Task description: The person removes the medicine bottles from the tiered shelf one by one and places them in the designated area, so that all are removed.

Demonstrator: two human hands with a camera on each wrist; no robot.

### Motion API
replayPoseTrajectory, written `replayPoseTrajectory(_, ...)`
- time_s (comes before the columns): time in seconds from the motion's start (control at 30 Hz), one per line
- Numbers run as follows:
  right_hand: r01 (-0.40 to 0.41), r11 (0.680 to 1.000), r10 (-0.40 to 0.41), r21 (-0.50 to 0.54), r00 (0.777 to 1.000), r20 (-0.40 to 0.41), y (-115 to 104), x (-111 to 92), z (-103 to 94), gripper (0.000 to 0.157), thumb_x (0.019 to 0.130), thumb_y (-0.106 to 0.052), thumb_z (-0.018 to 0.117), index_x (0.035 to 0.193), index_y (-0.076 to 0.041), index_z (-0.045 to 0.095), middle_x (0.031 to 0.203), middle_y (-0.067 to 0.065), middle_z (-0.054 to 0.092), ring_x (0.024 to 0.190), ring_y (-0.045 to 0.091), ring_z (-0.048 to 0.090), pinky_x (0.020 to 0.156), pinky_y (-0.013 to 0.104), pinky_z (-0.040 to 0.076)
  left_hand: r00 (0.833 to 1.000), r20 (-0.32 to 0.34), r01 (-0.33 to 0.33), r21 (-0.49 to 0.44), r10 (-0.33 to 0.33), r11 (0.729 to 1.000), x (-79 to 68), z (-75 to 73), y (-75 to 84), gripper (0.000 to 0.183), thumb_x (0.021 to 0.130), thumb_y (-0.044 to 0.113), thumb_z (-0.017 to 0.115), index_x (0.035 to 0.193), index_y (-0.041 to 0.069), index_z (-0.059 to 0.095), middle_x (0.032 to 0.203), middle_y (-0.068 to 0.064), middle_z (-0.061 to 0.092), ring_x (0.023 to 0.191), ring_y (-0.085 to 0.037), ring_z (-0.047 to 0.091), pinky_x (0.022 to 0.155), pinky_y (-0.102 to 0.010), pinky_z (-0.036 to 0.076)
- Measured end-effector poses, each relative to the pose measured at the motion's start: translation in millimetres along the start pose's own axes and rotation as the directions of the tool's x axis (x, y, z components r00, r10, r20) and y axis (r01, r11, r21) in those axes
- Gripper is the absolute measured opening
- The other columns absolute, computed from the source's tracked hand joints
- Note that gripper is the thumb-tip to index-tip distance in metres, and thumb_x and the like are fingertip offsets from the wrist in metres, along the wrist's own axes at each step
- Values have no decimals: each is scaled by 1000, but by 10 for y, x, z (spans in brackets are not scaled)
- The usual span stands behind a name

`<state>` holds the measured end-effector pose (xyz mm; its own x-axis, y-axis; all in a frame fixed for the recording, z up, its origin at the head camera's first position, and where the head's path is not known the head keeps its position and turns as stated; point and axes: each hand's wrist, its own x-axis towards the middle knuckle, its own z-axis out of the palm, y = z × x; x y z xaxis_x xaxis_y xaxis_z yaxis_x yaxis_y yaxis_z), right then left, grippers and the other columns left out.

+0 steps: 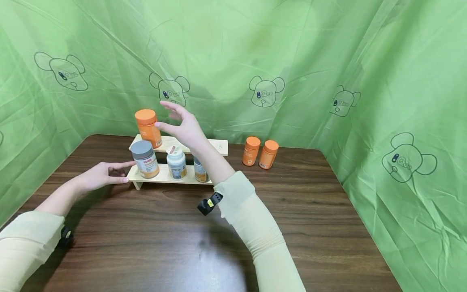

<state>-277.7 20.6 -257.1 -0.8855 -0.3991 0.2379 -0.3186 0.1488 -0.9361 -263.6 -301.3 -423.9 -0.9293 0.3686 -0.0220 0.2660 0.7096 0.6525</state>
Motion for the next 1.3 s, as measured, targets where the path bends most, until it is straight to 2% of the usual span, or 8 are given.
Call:
replayPoseTrajectory(0.43,-17,999,17,28,1000,14,216,219,242,56,84,-24,72,135,-30,50,138,-10,47,126,11,44,100,37,39,1000,1,2,7,-2,1000,-19,-14,-4,64,84,40,70,141,21,47,87,-3,61,80,-13,53,70,-27,41)
replayPoseTrajectory(0.63,-51,998,50,48,999,11,300,331,309,55,85,-23,71,136,-29,50,137,-9,48,126,13,44,98,36,41,1000,5,-6,-12,6,1000,-16,-22,-2,64,84,39,70,141,21,47,86,-4,61,79,-12,53,68,-27,41)
replayPoseTrajectory(0.83,-105,991,101,86,994,49,292,452,357,56,85,-21,72,136,-27,50,138,-10,48,124,11,48,99,31,40,1000,6,-13,-22,13,1000,-4,-11,-1,64,84,38,70,141,21,46,85,-4,61,78,-12,53,68,-27,42)
replayPoseTrajectory(1.0,-146,985,138,95,987,81,200,484,382,55,87,-15,69,138,-21,49,140,-1,49,123,15,48,94,26,43,1000,-1,-23,-14,23,1000,0,-9,3,63,84,38,70,141,21,47,85,-3,62,78,-13,54,68,-27,42)
replayPoseTrajectory(1.13,-146,983,136,115,987,90,211,515,413,54,87,-13,68,138,-18,49,137,3,52,123,14,49,90,21,44,1000,1,-26,-22,26,999,3,-1,-5,63,84,37,71,141,22,47,85,-3,63,80,-14,55,71,-26,42)
replayPoseTrajectory(1.3,-129,980,118,154,990,75,315,583,468,52,85,-14,71,134,-18,53,128,1,59,112,8,54,88,19,44,1000,3,-27,-31,27,999,3,0,-16,64,84,37,70,141,22,47,85,-4,63,81,-13,55,71,-26,43)
